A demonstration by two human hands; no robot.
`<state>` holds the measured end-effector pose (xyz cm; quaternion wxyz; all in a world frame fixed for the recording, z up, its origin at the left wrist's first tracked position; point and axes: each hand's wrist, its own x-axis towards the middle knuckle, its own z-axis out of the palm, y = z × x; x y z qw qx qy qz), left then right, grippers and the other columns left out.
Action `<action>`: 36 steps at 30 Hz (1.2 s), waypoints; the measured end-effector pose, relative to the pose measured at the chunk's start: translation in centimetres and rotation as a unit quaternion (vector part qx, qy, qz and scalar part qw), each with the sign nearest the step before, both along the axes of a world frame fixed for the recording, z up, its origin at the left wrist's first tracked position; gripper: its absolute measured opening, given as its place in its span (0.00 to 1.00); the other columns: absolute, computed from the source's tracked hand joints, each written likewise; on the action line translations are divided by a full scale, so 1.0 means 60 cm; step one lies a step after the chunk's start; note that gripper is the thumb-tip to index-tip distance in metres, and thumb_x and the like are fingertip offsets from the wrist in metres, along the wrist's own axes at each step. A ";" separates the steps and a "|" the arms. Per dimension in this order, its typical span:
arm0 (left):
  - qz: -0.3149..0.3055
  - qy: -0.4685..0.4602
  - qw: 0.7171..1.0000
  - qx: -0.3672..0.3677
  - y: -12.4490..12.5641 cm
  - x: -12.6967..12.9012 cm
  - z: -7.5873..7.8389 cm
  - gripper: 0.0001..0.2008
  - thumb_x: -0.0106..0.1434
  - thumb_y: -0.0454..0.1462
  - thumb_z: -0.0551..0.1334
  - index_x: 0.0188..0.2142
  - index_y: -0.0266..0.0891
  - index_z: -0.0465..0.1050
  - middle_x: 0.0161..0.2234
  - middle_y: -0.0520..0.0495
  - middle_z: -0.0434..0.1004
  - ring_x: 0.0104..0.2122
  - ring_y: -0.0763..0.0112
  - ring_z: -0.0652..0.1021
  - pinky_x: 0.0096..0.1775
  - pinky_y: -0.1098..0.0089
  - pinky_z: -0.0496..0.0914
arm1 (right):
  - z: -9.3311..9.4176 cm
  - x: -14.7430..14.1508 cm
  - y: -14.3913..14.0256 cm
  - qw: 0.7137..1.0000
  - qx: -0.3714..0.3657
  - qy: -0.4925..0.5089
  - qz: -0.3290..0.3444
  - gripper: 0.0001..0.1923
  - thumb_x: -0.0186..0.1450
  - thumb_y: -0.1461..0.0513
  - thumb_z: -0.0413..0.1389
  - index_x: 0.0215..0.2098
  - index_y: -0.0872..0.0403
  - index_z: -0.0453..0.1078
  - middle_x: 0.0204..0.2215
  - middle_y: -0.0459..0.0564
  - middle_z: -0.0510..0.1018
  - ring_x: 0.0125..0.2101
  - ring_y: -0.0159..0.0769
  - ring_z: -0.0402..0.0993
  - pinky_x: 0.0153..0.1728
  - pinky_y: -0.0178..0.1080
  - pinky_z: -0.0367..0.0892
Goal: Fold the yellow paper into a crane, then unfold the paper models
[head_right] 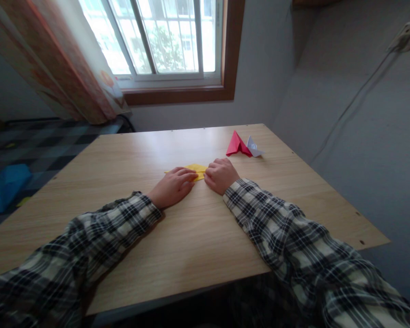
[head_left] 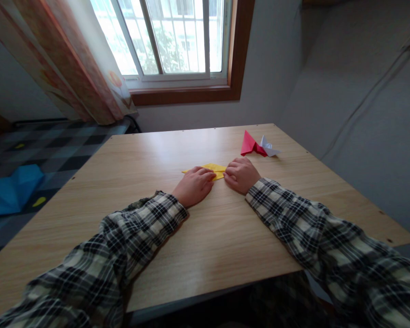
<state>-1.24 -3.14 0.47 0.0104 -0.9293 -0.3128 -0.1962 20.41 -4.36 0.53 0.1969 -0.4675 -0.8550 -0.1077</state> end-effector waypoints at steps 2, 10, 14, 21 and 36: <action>0.002 0.002 1.000 -0.001 0.001 0.000 -0.001 0.14 0.68 0.35 0.54 0.48 0.38 0.75 0.48 0.44 0.80 0.50 0.60 0.75 0.55 0.56 0.69 | 0.000 0.000 0.000 1.000 0.001 -0.004 -0.006 0.17 0.68 0.60 0.50 0.30 0.56 0.78 0.32 0.52 0.81 0.36 0.39 0.67 0.44 0.44 0.54; -0.002 -0.008 1.000 -0.003 0.002 0.000 -0.003 0.13 0.68 0.35 0.54 0.47 0.39 0.75 0.48 0.44 0.80 0.51 0.60 0.75 0.55 0.55 0.69 | -0.002 0.001 0.002 0.999 0.004 -0.002 -0.040 0.16 0.68 0.60 0.50 0.31 0.56 0.78 0.32 0.53 0.81 0.36 0.40 0.68 0.42 0.44 0.54; -0.001 -0.007 1.000 -0.005 0.001 0.000 -0.002 0.14 0.68 0.35 0.54 0.47 0.38 0.76 0.48 0.43 0.80 0.51 0.60 0.75 0.56 0.55 0.69 | -0.005 0.002 0.004 0.998 0.013 0.000 -0.062 0.17 0.68 0.60 0.50 0.30 0.55 0.78 0.32 0.53 0.81 0.36 0.40 0.68 0.41 0.44 0.54; -0.002 -0.007 1.000 -0.003 0.002 -0.001 -0.004 0.14 0.69 0.36 0.54 0.48 0.39 0.76 0.48 0.43 0.80 0.51 0.60 0.75 0.56 0.55 0.69 | -0.009 0.004 0.008 0.997 0.018 0.002 -0.080 0.17 0.68 0.59 0.50 0.28 0.55 0.77 0.31 0.53 0.81 0.35 0.40 0.68 0.39 0.44 0.53; -0.002 0.002 1.000 -0.001 0.001 -0.001 -0.002 0.14 0.69 0.36 0.54 0.48 0.37 0.75 0.49 0.43 0.79 0.51 0.59 0.75 0.56 0.56 0.69 | -0.013 0.004 0.008 0.997 0.015 0.047 -0.066 0.13 0.68 0.60 0.51 0.33 0.54 0.77 0.37 0.52 0.81 0.42 0.42 0.68 0.46 0.45 0.53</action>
